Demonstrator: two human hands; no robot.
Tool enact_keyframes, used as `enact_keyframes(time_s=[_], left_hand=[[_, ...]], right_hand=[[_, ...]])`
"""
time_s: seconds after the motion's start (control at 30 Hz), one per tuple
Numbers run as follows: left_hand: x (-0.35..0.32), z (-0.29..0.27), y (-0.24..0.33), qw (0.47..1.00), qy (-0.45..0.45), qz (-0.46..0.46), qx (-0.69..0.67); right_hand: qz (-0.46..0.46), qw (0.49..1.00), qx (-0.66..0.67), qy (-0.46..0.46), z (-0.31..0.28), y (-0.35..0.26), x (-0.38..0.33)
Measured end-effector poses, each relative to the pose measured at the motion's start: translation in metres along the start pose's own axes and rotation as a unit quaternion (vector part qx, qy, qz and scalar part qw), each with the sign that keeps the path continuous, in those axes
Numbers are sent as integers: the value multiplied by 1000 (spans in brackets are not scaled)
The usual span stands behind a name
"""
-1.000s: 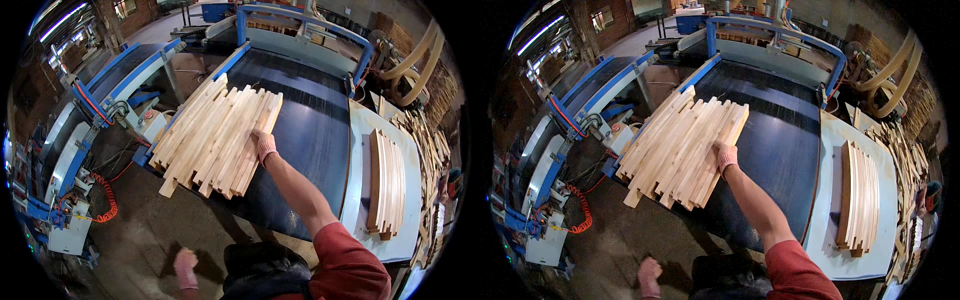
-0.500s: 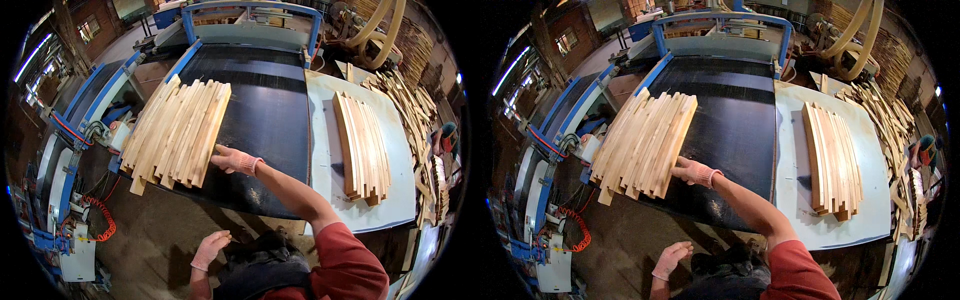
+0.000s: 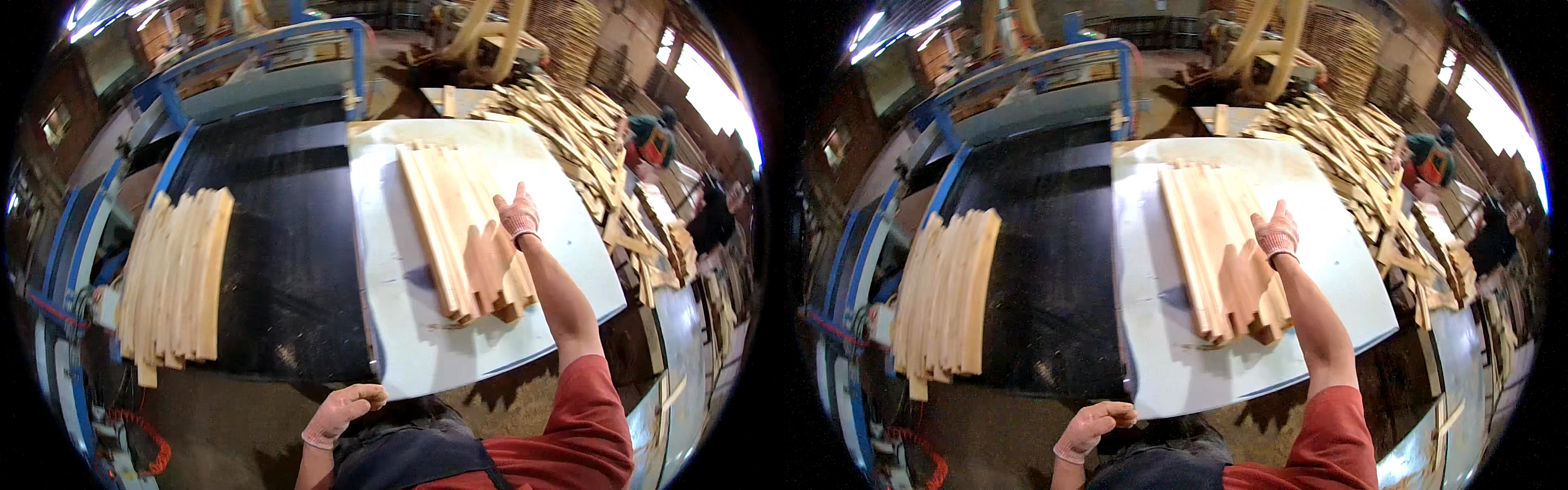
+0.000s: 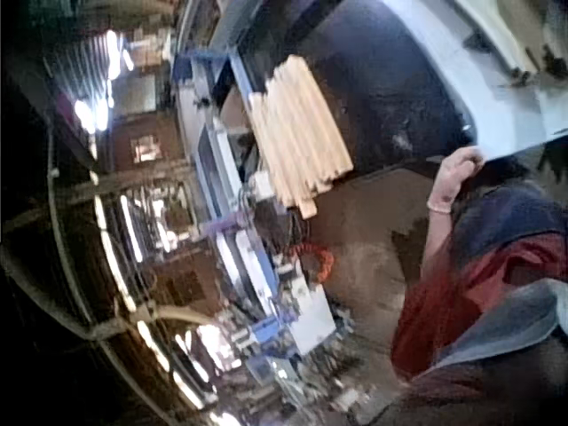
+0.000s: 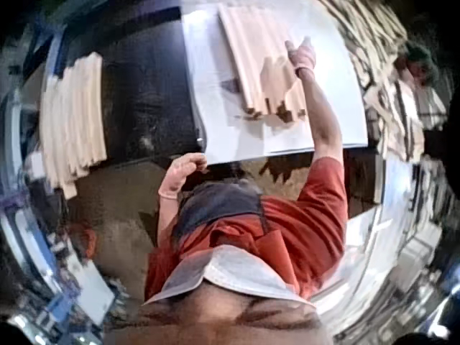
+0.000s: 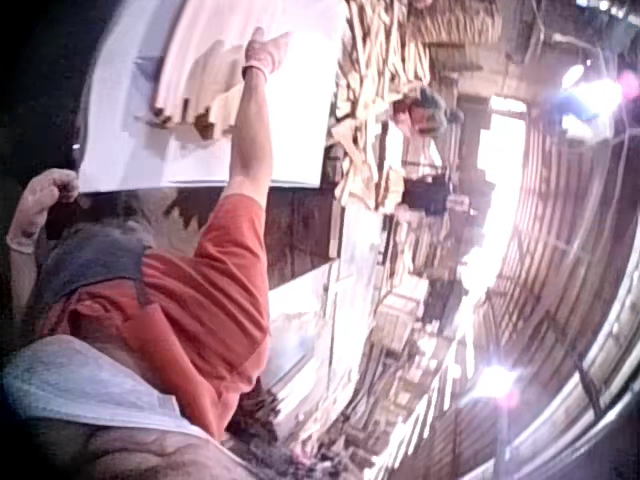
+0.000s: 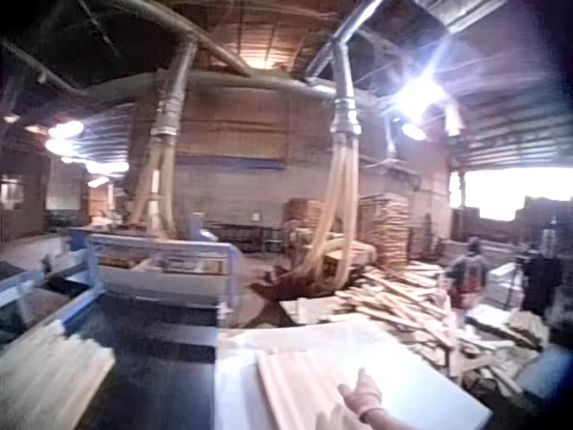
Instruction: The person gathers and stacks light-colored wooden planks on a metal workbench. They repeatedly pick up bundles of planks, align them, and place them into neat piles, occasionally moving stacks to a conveyor belt area. The task involves repetitive manual handling and organizing of the wood pieces.
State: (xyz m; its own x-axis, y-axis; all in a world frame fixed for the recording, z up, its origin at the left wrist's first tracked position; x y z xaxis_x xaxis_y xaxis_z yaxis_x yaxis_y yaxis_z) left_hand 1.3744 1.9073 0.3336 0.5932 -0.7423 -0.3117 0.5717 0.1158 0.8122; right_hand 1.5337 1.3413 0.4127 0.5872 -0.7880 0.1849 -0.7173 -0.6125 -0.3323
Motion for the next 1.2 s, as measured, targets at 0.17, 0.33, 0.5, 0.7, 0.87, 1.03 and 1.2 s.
enact_keyframes(time_s=[0.17,0.33,0.5,0.7,0.87,1.03,1.2], left_hand=[[61,42,4,999,33,-9,6],[146,70,2,941,120,142,284],[174,85,23,802,284,203,485],[102,-20,61,789,397,198,426],[-7,-111,86,726,500,176,438],[-110,-146,74,649,622,289,329],[-189,-202,-41,716,649,255,-31]], right_hand=[[149,929,197,-275,26,78,25],[42,971,110,-210,39,72,17],[-6,957,148,-248,44,27,-35],[-90,922,254,-278,42,-94,-138],[-171,904,216,-327,82,-214,-231],[-159,898,212,-350,102,-308,-316],[-176,884,263,-343,118,-312,-329]])
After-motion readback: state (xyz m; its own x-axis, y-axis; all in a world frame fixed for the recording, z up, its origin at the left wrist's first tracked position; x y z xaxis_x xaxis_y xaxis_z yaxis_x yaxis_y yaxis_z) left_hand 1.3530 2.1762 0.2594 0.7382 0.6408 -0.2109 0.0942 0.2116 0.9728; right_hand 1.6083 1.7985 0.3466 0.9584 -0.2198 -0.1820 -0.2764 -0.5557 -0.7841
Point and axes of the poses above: each hand's wrist, its own x-axis towards the middle knuckle, its own z-axis out of the palm, y = z × x, the point moved 2 cm from there along x, towards the middle knuckle, and after that the axes turned 2 degrees about z, right-handed, at the moved point
